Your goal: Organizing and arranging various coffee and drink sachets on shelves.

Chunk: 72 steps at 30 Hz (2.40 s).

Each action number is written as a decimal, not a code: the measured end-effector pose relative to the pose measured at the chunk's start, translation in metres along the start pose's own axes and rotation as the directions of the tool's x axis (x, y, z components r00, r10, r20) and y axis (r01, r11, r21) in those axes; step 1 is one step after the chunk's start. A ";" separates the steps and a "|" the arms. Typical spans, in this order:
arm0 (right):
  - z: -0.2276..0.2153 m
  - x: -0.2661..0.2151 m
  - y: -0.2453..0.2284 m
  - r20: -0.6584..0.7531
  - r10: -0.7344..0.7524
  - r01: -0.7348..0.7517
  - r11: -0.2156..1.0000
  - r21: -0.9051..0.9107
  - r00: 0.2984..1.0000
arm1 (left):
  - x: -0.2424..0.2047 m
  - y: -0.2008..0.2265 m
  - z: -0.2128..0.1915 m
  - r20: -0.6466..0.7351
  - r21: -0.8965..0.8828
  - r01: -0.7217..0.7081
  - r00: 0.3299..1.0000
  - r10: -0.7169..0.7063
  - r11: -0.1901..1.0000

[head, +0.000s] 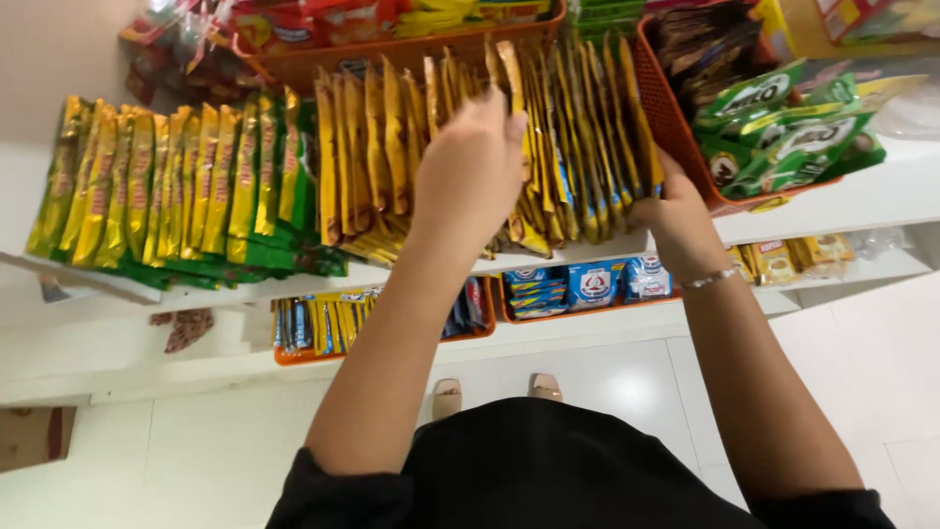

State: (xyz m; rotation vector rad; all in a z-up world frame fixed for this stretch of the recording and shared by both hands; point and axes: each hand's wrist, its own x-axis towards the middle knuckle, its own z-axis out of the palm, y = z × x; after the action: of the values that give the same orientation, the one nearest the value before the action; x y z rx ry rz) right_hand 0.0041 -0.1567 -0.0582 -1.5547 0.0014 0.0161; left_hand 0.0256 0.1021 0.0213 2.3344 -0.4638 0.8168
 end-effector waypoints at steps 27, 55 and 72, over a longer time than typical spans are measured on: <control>-0.004 0.001 0.012 -0.028 -0.016 0.017 1.000 0.011 0.999 | -0.206 -0.160 -0.114 0.781 0.160 0.778 0.276 -0.560 0.607; -0.002 -0.004 0.019 -0.062 -0.095 0.090 0.993 -0.079 0.994 | -0.307 -0.308 -0.067 0.145 0.239 0.713 0.645 -0.750 0.659; -0.004 -0.024 0.044 -0.137 -0.427 0.316 0.817 -0.481 0.894 | -0.112 0.021 -0.225 0.650 -0.561 0.620 0.740 -0.172 0.548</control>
State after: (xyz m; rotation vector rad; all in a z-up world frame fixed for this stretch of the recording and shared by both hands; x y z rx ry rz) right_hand -0.0203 -0.1599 -0.1021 -1.9895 -0.1281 -0.5220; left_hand -0.1670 0.2466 0.0971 1.6774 -0.3382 -0.2881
